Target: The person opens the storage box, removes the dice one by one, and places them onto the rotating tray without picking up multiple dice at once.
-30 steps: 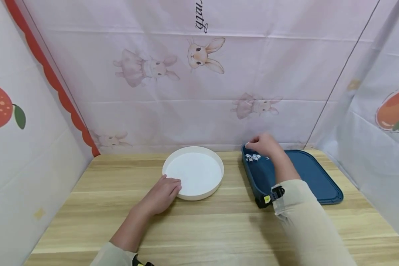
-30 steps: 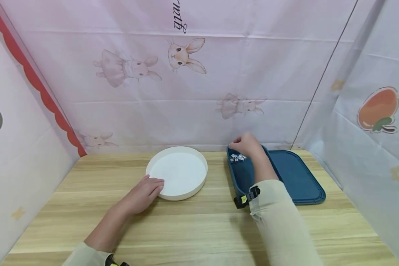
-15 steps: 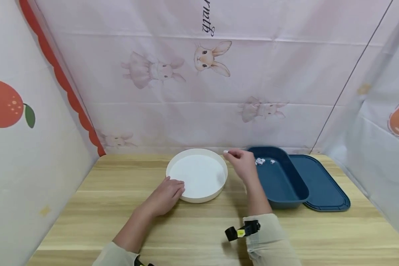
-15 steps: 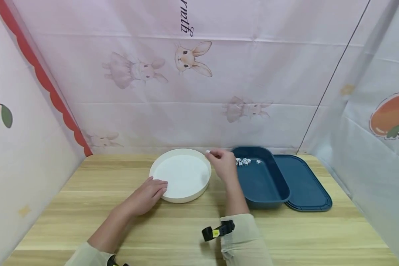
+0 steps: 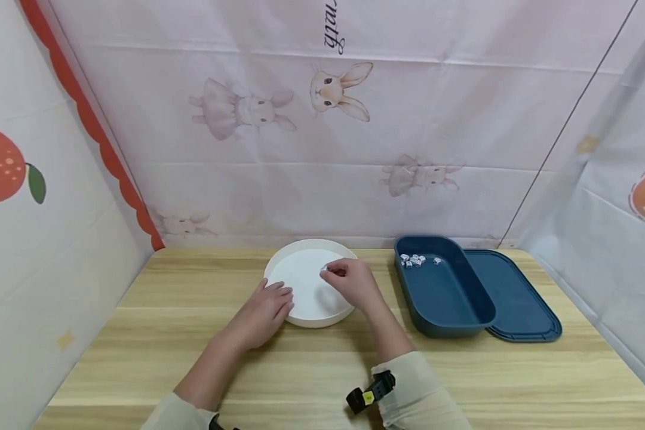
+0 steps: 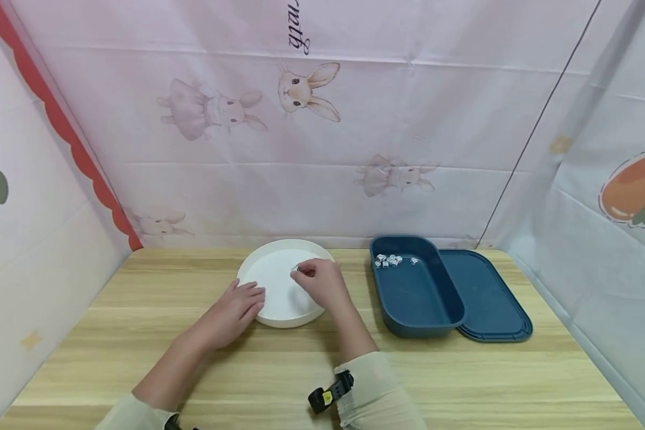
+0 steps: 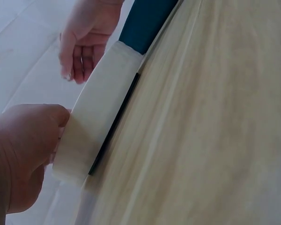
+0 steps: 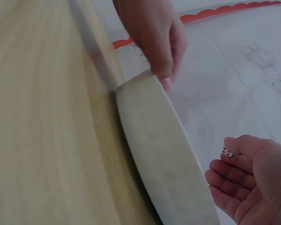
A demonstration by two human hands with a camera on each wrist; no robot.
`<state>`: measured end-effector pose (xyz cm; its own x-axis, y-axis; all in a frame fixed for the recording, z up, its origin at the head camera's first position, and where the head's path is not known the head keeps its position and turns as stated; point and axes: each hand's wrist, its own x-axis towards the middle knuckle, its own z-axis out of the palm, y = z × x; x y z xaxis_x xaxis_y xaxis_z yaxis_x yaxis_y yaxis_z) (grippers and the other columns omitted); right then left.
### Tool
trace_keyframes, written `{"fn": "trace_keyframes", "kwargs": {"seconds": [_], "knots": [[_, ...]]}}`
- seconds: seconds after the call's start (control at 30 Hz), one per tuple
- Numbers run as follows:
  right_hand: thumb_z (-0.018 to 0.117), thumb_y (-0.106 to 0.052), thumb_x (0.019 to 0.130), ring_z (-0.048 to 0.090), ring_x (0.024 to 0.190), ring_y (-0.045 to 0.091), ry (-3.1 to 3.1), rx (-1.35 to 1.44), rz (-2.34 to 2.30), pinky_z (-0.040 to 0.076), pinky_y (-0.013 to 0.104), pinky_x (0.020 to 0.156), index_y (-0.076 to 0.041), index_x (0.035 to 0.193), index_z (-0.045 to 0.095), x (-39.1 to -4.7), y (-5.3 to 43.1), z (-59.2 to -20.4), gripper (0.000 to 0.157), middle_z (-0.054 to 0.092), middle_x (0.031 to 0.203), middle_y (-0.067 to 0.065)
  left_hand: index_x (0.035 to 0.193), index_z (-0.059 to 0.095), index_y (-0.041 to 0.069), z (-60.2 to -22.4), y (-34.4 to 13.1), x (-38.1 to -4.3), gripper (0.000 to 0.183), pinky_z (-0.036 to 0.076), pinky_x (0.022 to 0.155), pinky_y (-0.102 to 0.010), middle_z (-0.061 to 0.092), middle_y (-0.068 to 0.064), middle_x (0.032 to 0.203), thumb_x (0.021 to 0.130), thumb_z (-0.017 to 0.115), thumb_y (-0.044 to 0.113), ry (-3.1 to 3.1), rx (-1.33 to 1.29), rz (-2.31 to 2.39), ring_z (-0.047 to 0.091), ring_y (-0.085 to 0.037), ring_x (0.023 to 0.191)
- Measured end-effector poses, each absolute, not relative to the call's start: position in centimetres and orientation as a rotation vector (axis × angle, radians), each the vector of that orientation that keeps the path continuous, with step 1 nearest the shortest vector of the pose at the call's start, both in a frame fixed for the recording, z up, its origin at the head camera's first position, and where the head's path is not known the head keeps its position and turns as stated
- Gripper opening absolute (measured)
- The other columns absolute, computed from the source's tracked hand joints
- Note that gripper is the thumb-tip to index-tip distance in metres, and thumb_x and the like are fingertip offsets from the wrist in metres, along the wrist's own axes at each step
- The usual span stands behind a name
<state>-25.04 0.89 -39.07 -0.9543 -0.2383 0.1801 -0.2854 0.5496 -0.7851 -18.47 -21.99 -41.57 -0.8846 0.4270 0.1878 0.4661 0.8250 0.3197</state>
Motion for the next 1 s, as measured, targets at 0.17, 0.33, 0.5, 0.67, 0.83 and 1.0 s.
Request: {"fn": "trace_keyframes", "kwargs": {"seconds": [0.17, 0.33, 0.5, 0.67, 0.83, 1.0], "knots": [[0.072, -0.028, 0.09, 0.067, 0.086, 0.013, -2.752, 0.545, 1.335, 0.059, 0.031, 0.079, -0.009, 0.101, 0.077, -24.8, 0.2, -39.8, 0.023, 0.075, 0.097, 0.003, 0.136, 0.056, -0.003, -41.9, -21.9, -18.4, 0.044, 0.017, 0.123, -0.051, 0.047, -0.014, 0.15, 0.104, 0.047, 0.027, -2.926, -0.704, -0.525, 0.031, -0.033, 0.146], [0.073, -0.024, 0.088, 0.067, 0.083, 0.011, -2.741, 0.644, 1.209, 0.057, 0.029, 0.077, -0.006, 0.098, 0.077, -24.7, -0.2, -40.5, 0.022, 0.075, 0.091, 0.003, 0.141, 0.05, -0.003, -42.3, -21.9, -18.5, 0.047, 0.017, 0.123, -0.052, 0.045, -0.013, 0.151, 0.106, 0.043, 0.027, -2.929, -0.698, -0.571, 0.032, -0.031, 0.146], [0.072, -0.024, 0.088, 0.066, 0.083, 0.012, -2.792, 0.669, 1.189, 0.056, 0.031, 0.08, -0.007, 0.097, 0.077, -24.7, -0.4, -41.0, 0.02, 0.074, 0.089, 0.001, 0.143, 0.049, -0.001, -42.6, -21.8, -18.4, 0.048, 0.016, 0.122, -0.053, 0.046, -0.011, 0.151, 0.106, 0.041, 0.03, -2.917, -0.672, -0.643, 0.036, -0.029, 0.144], [0.073, -0.023, 0.088, 0.065, 0.082, 0.011, -2.819, 0.693, 1.152, 0.055, 0.029, 0.079, -0.008, 0.096, 0.078, -24.7, -0.5, -41.3, 0.018, 0.074, 0.088, 0.0, 0.145, 0.045, -0.001, -42.9, -21.8, -18.4, 0.05, 0.014, 0.123, -0.053, 0.042, -0.011, 0.154, 0.107, 0.039, 0.03, -2.909, -0.669, -0.66, 0.033, -0.03, 0.145], [0.072, -0.02, 0.088, 0.066, 0.082, 0.012, -2.818, 0.718, 1.116, 0.055, 0.03, 0.079, -0.007, 0.098, 0.077, -24.8, -0.6, -41.4, 0.017, 0.074, 0.09, 0.002, 0.146, 0.044, 0.0, -43.1, -21.7, -18.5, 0.049, 0.013, 0.123, -0.053, 0.041, -0.011, 0.155, 0.107, 0.04, 0.029, -2.893, -0.669, -0.672, 0.032, -0.029, 0.146], [0.072, -0.02, 0.088, 0.066, 0.084, 0.011, -2.837, 0.774, 1.032, 0.055, 0.028, 0.08, -0.008, 0.101, 0.077, -24.8, -0.7, -41.4, 0.018, 0.074, 0.094, 0.002, 0.144, 0.047, 0.0, -43.1, -21.8, -18.6, 0.047, 0.013, 0.122, -0.054, 0.043, -0.012, 0.153, 0.106, 0.042, 0.026, -2.871, -0.681, -0.687, 0.034, -0.031, 0.145]]}}
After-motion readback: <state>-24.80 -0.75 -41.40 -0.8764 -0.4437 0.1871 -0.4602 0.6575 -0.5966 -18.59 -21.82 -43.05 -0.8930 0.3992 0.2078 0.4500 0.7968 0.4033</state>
